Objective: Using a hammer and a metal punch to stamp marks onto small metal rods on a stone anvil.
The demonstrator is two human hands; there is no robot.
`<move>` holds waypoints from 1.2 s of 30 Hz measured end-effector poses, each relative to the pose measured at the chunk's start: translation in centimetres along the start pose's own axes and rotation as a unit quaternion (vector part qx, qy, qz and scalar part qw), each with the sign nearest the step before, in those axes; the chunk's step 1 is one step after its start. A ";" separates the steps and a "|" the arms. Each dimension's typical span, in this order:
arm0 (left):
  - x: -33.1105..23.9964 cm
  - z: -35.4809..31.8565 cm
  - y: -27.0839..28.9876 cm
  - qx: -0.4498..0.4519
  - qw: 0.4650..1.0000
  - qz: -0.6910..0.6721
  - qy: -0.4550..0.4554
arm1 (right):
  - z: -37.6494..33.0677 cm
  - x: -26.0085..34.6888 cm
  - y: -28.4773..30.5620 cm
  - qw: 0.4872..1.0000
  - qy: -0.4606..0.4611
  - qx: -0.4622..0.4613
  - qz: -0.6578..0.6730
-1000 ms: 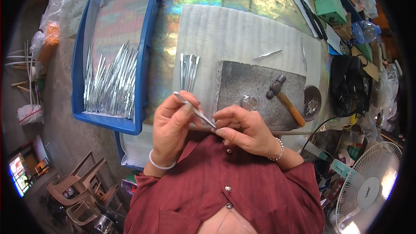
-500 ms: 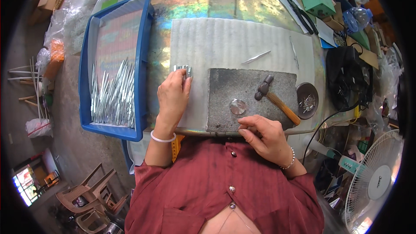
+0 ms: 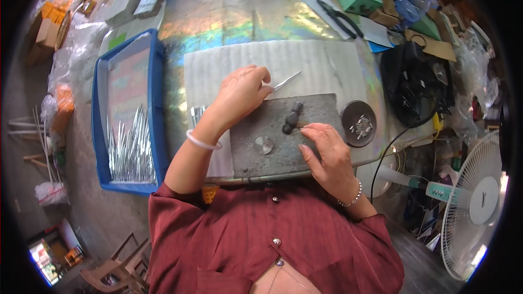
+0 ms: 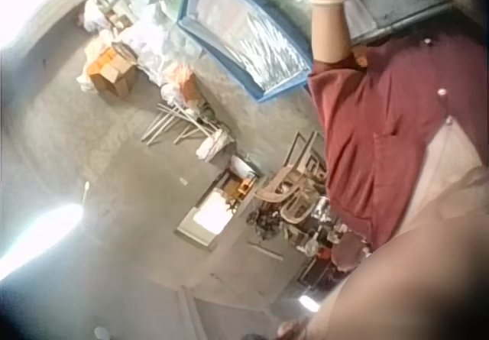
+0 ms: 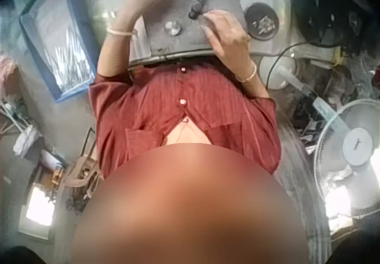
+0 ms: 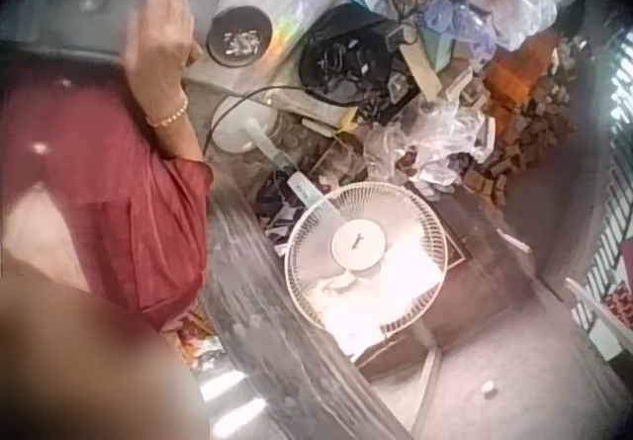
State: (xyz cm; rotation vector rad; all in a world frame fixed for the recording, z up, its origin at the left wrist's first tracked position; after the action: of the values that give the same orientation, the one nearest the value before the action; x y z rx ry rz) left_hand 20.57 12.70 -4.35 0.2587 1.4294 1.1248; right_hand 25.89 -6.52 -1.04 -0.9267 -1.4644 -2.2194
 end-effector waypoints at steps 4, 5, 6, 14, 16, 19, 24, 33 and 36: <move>3.6 2.3 -7.5 0.202 0.976 0.073 0.030 | -1.9 -1.7 1.0 0.996 -0.038 -0.026 -0.080; 3.6 2.5 -7.9 0.194 0.979 0.062 0.017 | -2.2 -2.9 0.9 0.994 -0.056 -0.026 -0.092; 5.1 2.6 -9.2 0.211 0.975 0.070 0.011 | -2.2 -3.3 1.0 0.992 -0.036 -0.052 -0.106; 6.7 3.4 -9.4 0.224 0.969 0.046 -0.098 | -2.4 -3.1 -1.9 0.976 0.011 -0.145 -0.161; 5.6 3.3 -10.0 0.287 0.953 0.051 -0.076 | -2.4 -2.7 -2.3 0.976 0.011 -0.150 -0.160; 5.9 3.1 -9.9 0.338 0.939 0.038 -0.050 | -1.8 -1.2 -2.4 0.985 0.039 -0.122 -0.119; 8.5 4.4 -11.3 0.353 0.929 0.064 -0.094 | -0.8 3.2 -1.8 0.989 0.133 -0.039 -0.050; 10.8 5.5 -12.8 0.356 0.926 0.086 -0.091 | -3.5 10.5 -5.7 0.547 0.371 -0.363 -0.656; 9.2 5.1 -11.8 0.325 0.928 0.107 -0.144 | -4.0 10.7 -5.2 0.563 0.386 -0.340 -0.647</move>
State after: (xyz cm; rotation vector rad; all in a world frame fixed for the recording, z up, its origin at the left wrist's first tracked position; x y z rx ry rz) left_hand 28.08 15.87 -17.93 1.0299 1.4886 0.7048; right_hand 13.61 -7.13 1.49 1.5850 -0.6911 -3.3857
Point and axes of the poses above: each hand's wrist, its own z-axis towards the middle knuckle, its own y-axis out of the back of the hand, x = y × z, the point moved 8 cm from there along z, towards the middle knuckle, and after that the axes turned 2 degrees about -y, right-handed, at the moved point
